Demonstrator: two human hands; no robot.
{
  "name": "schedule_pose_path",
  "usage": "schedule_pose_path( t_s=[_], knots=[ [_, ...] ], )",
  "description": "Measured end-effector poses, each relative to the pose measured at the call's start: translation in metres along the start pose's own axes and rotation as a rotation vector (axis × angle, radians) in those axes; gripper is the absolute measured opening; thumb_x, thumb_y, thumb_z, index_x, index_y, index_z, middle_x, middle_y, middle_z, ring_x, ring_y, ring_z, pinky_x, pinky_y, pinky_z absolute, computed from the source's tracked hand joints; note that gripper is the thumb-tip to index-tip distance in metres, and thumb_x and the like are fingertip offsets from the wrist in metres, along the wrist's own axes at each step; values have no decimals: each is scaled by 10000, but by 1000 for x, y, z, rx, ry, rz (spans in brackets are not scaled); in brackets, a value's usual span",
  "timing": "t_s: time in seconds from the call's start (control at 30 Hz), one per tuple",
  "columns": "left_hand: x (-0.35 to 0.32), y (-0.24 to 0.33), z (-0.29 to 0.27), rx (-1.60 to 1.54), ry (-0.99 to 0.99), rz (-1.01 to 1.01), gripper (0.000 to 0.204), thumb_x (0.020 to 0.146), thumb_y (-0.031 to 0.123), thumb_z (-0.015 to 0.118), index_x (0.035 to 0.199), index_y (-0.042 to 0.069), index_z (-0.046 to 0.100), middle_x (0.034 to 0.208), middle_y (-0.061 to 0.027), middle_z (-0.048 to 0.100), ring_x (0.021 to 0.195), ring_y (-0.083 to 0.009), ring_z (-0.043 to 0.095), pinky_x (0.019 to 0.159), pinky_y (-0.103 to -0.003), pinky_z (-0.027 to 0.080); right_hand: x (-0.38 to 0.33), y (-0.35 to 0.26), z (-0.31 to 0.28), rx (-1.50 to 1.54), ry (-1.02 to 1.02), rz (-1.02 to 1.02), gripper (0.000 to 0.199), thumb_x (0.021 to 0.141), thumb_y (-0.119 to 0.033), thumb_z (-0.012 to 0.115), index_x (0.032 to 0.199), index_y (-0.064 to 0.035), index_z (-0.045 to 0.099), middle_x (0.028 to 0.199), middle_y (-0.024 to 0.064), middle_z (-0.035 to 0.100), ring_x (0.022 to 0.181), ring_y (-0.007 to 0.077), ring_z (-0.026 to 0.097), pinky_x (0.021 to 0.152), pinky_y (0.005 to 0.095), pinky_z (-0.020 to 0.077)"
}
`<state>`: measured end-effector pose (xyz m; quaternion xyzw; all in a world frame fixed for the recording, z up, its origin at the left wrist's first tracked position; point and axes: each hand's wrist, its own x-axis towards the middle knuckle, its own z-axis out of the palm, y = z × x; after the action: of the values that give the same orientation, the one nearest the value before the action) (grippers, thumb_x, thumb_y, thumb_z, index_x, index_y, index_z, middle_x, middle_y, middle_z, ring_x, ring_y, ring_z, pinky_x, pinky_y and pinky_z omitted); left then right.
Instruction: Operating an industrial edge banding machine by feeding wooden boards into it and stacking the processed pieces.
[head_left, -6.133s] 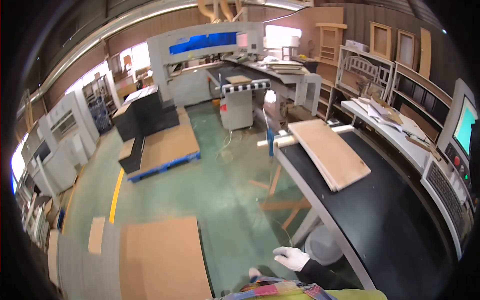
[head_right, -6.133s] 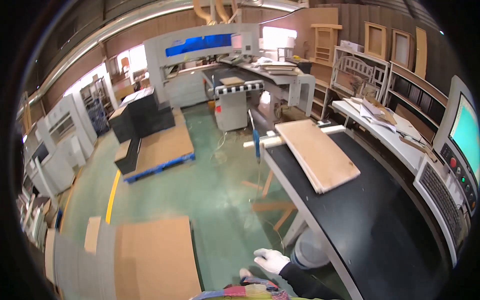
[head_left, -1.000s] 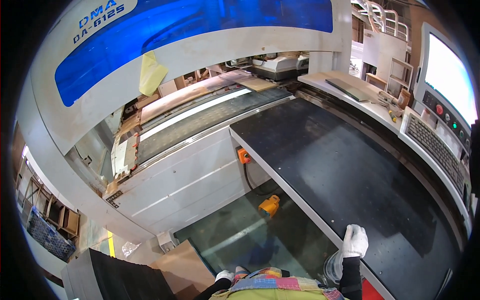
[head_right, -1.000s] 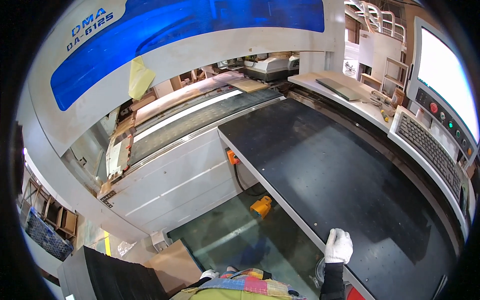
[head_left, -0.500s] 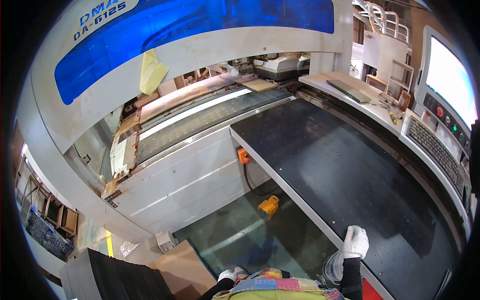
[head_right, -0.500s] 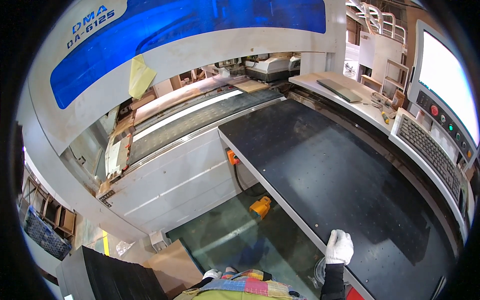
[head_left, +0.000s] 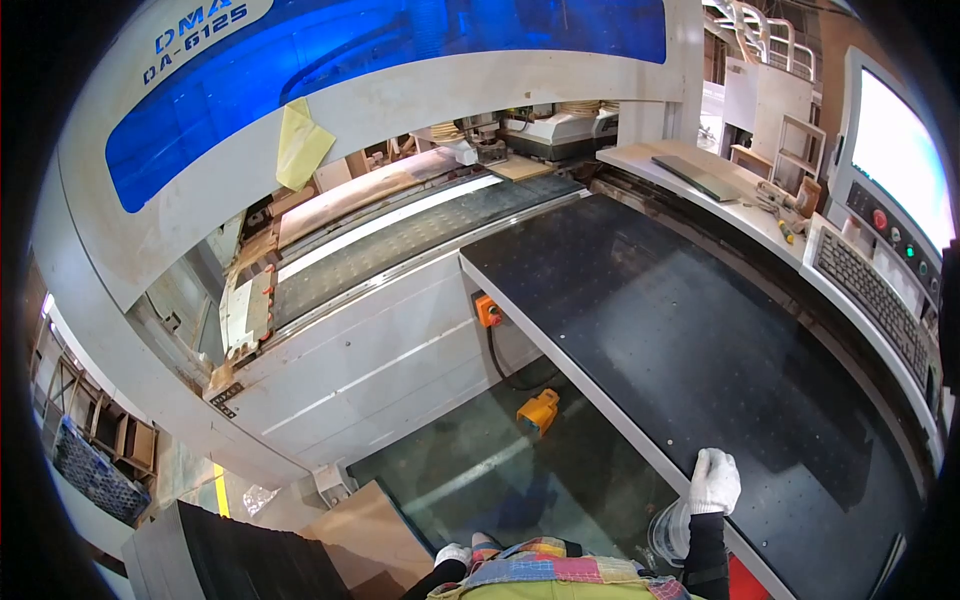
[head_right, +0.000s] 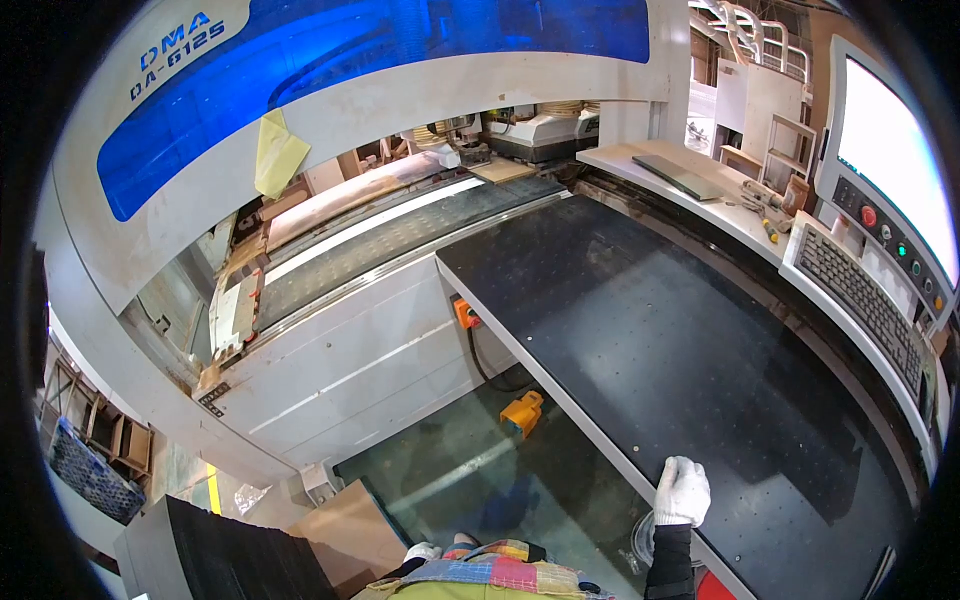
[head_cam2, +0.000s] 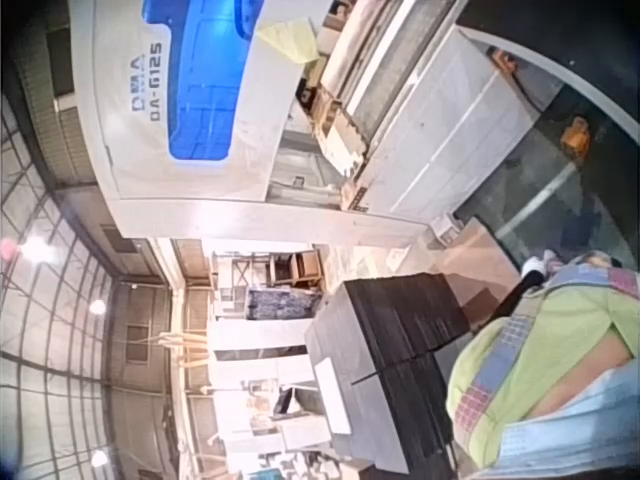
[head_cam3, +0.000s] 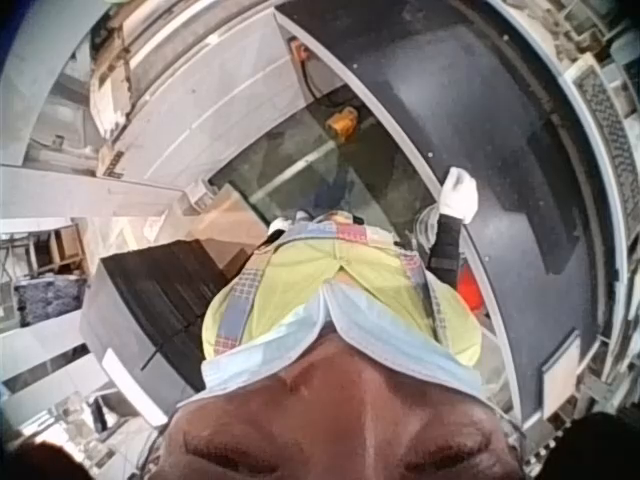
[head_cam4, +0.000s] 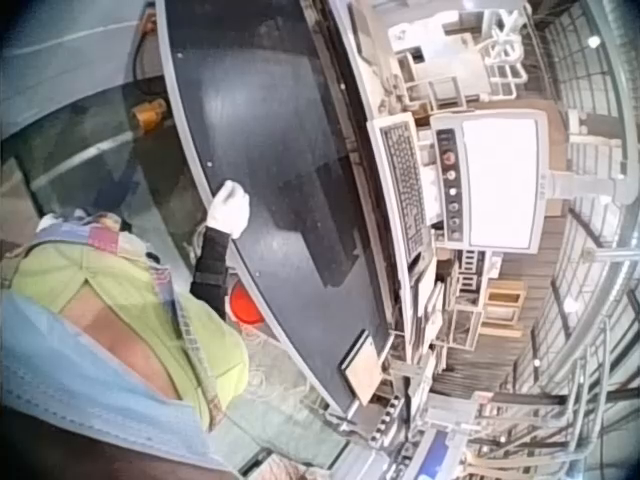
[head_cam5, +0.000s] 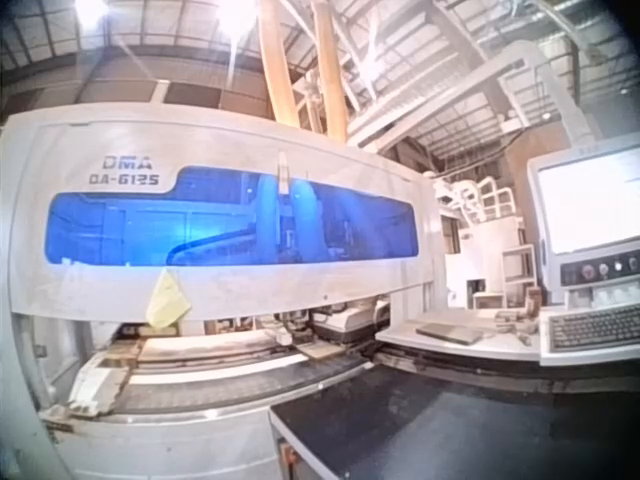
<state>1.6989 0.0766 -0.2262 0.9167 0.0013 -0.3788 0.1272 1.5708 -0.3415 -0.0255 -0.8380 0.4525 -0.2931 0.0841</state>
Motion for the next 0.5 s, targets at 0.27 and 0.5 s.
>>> schedule_pose_path(
  t_s=[0.27,0.5],
  knots=[
    [24,-15,24,-92,53,-22,434,845,374,455,1011,35,671,1075,-219,631,1077,-355,574,937,-417,441,0,-1,-1,-8,11,14,204,856,-278,580,881,-97,670,852,122,637,807,313,623,725,410,494],
    [19,-13,23,-112,118,13,428,842,369,460,986,27,673,1058,-230,631,1059,-360,582,921,-418,449,-1,-1,-3,28,20,-15,191,852,-265,588,880,-95,671,855,125,639,812,311,624,731,404,495]
  ],
)
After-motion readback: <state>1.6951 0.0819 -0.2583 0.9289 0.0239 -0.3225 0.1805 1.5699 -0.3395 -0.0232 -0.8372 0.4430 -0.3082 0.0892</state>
